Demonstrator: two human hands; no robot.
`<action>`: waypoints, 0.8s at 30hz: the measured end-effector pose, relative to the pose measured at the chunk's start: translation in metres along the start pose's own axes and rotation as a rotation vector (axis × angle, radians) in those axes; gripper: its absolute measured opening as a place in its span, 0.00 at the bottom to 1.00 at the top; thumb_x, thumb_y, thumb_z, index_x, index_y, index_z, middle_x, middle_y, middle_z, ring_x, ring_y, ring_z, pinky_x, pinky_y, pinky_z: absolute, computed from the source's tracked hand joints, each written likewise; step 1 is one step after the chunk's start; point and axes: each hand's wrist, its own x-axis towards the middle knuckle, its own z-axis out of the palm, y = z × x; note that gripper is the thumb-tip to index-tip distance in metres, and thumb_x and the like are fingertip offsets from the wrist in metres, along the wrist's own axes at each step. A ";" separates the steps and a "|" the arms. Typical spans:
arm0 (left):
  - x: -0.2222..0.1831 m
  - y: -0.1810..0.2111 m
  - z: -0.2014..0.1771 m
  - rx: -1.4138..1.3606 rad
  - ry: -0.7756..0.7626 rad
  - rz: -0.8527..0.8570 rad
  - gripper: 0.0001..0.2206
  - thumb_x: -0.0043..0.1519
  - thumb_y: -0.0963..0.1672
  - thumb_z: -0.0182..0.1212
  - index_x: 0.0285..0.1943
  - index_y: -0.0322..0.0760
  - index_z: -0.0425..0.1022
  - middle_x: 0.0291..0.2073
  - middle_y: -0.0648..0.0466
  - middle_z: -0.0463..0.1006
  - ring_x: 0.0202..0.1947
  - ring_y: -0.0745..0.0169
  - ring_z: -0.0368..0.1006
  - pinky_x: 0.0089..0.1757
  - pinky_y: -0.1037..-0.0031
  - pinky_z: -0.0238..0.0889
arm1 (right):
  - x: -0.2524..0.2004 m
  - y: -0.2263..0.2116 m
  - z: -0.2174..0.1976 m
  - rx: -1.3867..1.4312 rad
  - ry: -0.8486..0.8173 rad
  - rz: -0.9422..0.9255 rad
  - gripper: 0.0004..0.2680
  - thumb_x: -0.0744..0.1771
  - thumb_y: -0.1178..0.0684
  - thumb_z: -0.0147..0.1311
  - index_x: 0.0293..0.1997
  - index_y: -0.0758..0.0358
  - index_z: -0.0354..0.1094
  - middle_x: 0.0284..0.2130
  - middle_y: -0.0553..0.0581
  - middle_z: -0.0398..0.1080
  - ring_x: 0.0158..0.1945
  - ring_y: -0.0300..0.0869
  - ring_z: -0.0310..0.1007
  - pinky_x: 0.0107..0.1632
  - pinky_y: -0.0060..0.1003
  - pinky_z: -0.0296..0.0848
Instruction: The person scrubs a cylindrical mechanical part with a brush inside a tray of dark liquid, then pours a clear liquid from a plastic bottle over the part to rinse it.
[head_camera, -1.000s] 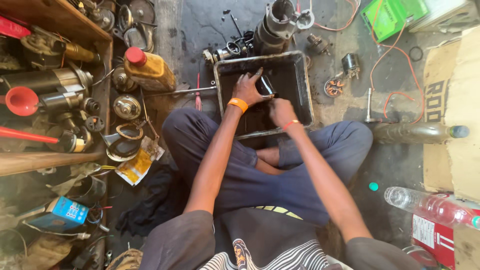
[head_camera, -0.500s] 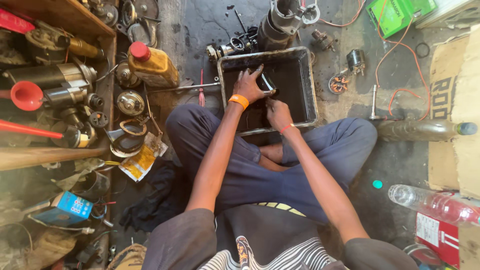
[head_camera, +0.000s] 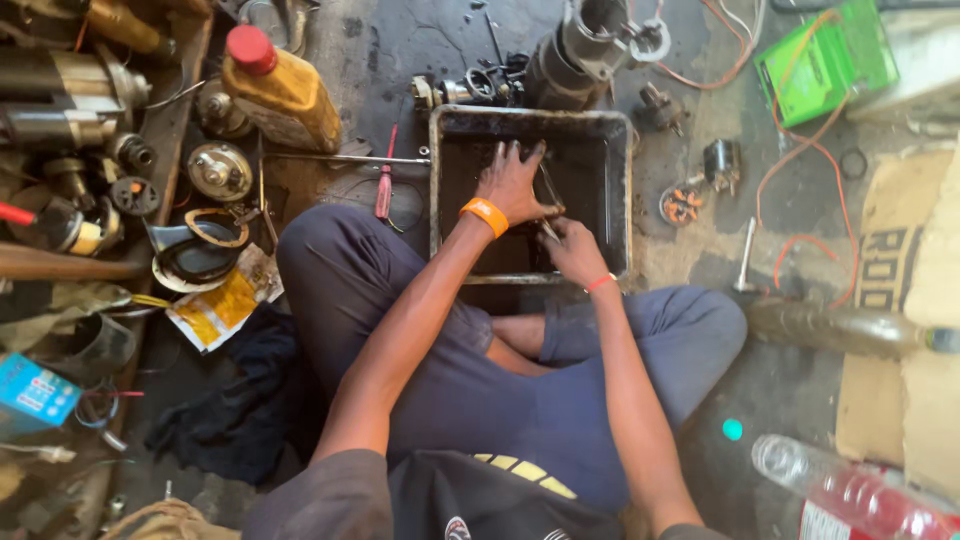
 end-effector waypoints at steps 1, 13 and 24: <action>0.000 0.004 -0.002 -0.005 0.001 0.000 0.54 0.42 0.62 0.76 0.76 0.44 0.55 0.69 0.29 0.56 0.70 0.23 0.49 0.60 0.41 0.56 | -0.002 -0.004 -0.007 0.103 -0.017 0.092 0.10 0.67 0.56 0.54 0.50 0.69 0.71 0.37 0.70 0.76 0.34 0.57 0.78 0.40 0.47 0.73; 0.014 -0.022 -0.031 -0.221 0.126 -0.068 0.42 0.44 0.64 0.72 0.60 0.35 0.78 0.52 0.36 0.79 0.56 0.40 0.75 0.59 0.60 0.65 | -0.012 -0.013 -0.014 0.044 0.180 -0.213 0.09 0.66 0.59 0.53 0.48 0.68 0.76 0.39 0.69 0.77 0.42 0.55 0.80 0.45 0.42 0.74; 0.025 -0.043 -0.029 -0.513 0.144 -0.271 0.43 0.46 0.65 0.68 0.59 0.32 0.78 0.52 0.37 0.80 0.56 0.46 0.77 0.55 0.64 0.68 | -0.022 -0.024 -0.050 0.572 0.199 0.033 0.15 0.70 0.58 0.53 0.66 0.65 0.68 0.30 0.48 0.73 0.22 0.27 0.60 0.24 0.24 0.57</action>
